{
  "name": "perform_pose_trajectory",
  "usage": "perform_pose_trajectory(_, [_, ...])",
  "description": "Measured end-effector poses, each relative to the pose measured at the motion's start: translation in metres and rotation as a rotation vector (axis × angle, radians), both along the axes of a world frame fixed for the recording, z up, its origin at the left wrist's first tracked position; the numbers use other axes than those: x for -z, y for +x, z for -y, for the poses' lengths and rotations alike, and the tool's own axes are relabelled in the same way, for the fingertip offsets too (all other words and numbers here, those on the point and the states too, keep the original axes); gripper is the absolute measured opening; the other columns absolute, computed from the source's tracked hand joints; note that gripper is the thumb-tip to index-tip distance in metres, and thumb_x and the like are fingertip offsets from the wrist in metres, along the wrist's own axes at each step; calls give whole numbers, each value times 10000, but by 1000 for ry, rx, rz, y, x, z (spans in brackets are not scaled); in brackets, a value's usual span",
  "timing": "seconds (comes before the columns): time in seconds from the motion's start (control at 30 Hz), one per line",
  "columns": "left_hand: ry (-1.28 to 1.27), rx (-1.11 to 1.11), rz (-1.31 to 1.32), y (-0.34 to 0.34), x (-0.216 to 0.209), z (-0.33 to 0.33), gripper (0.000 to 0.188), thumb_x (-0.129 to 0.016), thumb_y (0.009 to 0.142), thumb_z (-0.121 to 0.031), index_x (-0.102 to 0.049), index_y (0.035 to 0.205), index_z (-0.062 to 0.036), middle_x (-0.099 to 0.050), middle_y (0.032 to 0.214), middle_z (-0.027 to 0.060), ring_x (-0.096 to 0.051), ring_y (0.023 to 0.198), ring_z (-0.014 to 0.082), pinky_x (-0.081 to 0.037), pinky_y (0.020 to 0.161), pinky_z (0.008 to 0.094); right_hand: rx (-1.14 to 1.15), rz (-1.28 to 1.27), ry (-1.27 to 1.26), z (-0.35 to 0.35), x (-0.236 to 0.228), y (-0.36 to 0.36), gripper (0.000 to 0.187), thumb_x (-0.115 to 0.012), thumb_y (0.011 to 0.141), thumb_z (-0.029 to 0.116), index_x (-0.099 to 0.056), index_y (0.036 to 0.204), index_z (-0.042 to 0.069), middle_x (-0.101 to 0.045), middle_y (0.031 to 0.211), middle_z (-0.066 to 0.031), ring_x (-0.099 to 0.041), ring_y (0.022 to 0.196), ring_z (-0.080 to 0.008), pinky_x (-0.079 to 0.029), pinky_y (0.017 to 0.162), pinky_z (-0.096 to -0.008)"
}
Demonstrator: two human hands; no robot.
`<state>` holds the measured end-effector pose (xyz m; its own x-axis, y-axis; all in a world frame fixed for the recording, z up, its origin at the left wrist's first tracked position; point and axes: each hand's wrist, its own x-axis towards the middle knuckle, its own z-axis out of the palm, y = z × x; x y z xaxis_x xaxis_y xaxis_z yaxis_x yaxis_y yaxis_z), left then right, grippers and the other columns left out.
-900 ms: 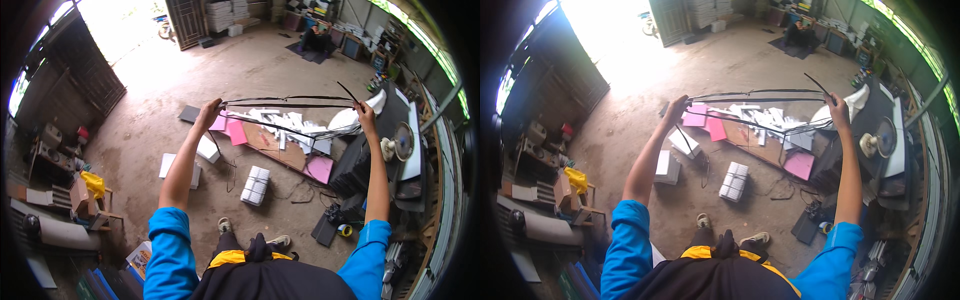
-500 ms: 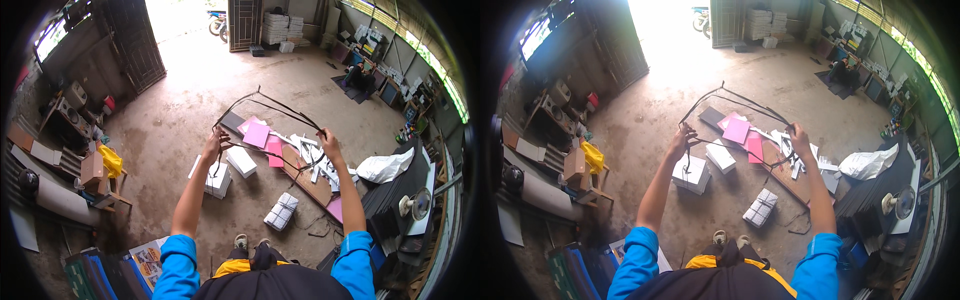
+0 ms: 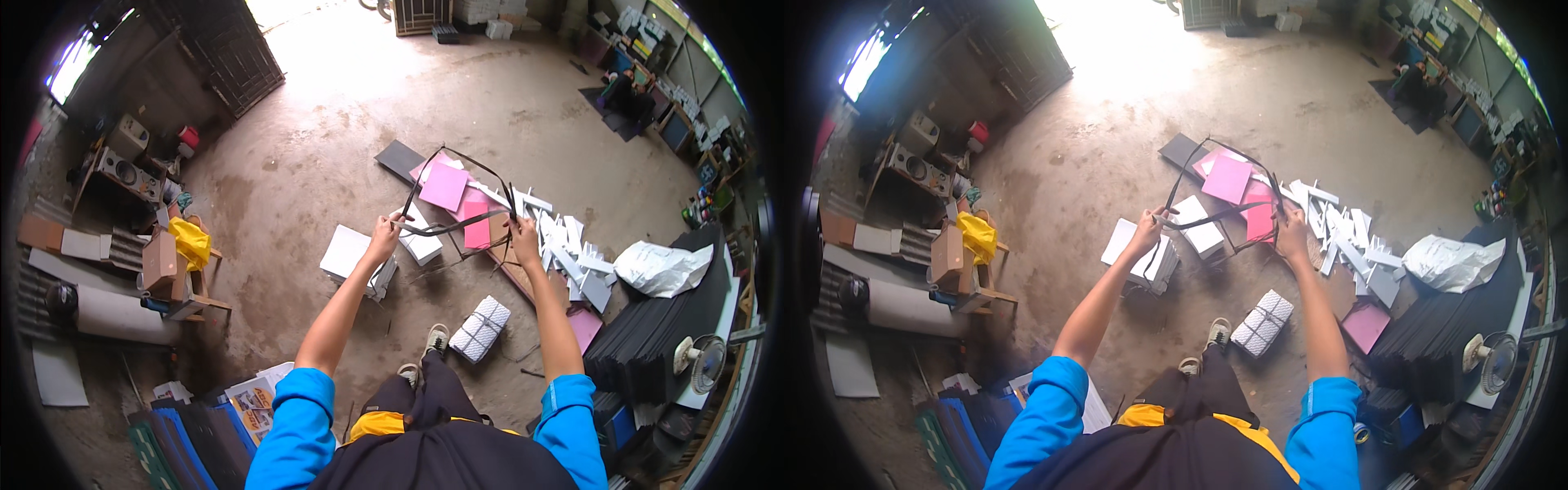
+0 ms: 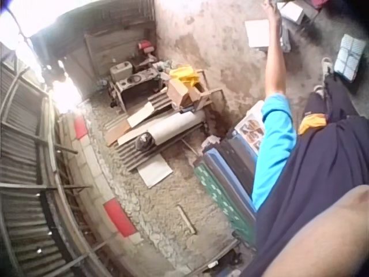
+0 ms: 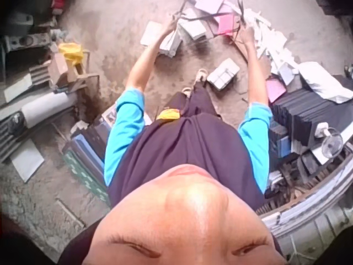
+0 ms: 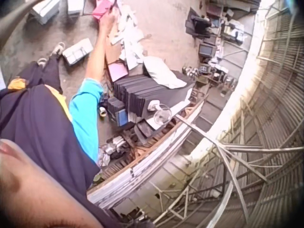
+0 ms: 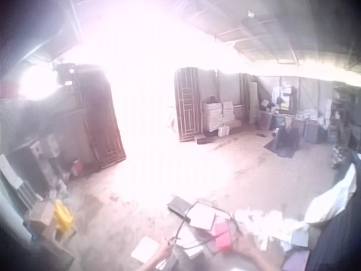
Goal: The person sits on the floor and bundles stacks of white paper sheets using black straps. They align the sheets, wrap the straps around each stack, tie knots, and trim excess strap with scissors. Completed bundles are placed beside the work area.
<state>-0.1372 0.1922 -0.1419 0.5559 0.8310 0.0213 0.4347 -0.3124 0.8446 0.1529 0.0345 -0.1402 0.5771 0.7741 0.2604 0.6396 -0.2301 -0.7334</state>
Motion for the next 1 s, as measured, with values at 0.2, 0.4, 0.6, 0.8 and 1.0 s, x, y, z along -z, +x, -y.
perform_pose_trajectory(0.2, [-103, -24, -217, 58, 94, 0, 242, -516, 866, -282, -626, 1006, -118, -491, 885, 160, -517, 861, 297, -413, 786, 369, 121, -717, -84, -1, 158, 8, 318, -511, 885, 153, -495, 1141, -34, -535, 903, -87, -579, 665, -147, -532, 583, -270])
perform_pose_trajectory(0.4, [-13, -164, -411, 44, 198, -8, 567, -683, 732, -194, -458, 1219, -11, -478, 1057, 209, -488, 1006, 349, -399, 875, 381, 189, -502, -295, 18, 221, -24, 634, -585, 805, 147, -270, 1329, -21, -531, 1088, -182, -584, 902, -223, -462, 788, -299])
perform_pose_trajectory(0.6, [-257, -80, -284, 33, 266, 35, 513, -663, 746, -159, -453, 1202, -52, -478, 1076, 161, -497, 1013, 294, -406, 870, 363, 403, -900, -448, 138, 280, -21, 343, -514, 839, 139, -493, 1166, 37, -567, 1028, -118, -600, 800, -177, -481, 659, -269])
perform_pose_trajectory(0.8, [-464, 90, -290, 18, 299, 112, 417, -624, 778, -145, -488, 1162, -55, -511, 1043, 148, -547, 937, 250, -445, 823, 341, 566, -1065, -574, 234, 297, -42, 257, -461, 876, 158, -517, 1112, 72, -595, 923, -64, -595, 705, -140, -469, 585, -252])
perform_pose_trajectory(1.0, [-491, 257, -330, 69, 384, 174, 448, -619, 787, -256, -491, 1162, -48, -513, 1083, 168, -540, 976, 270, -429, 854, 364, 552, -836, -450, 290, 404, -28, 260, -527, 855, 187, -530, 1081, 60, -609, 907, -74, -584, 661, -120, -456, 539, -241])
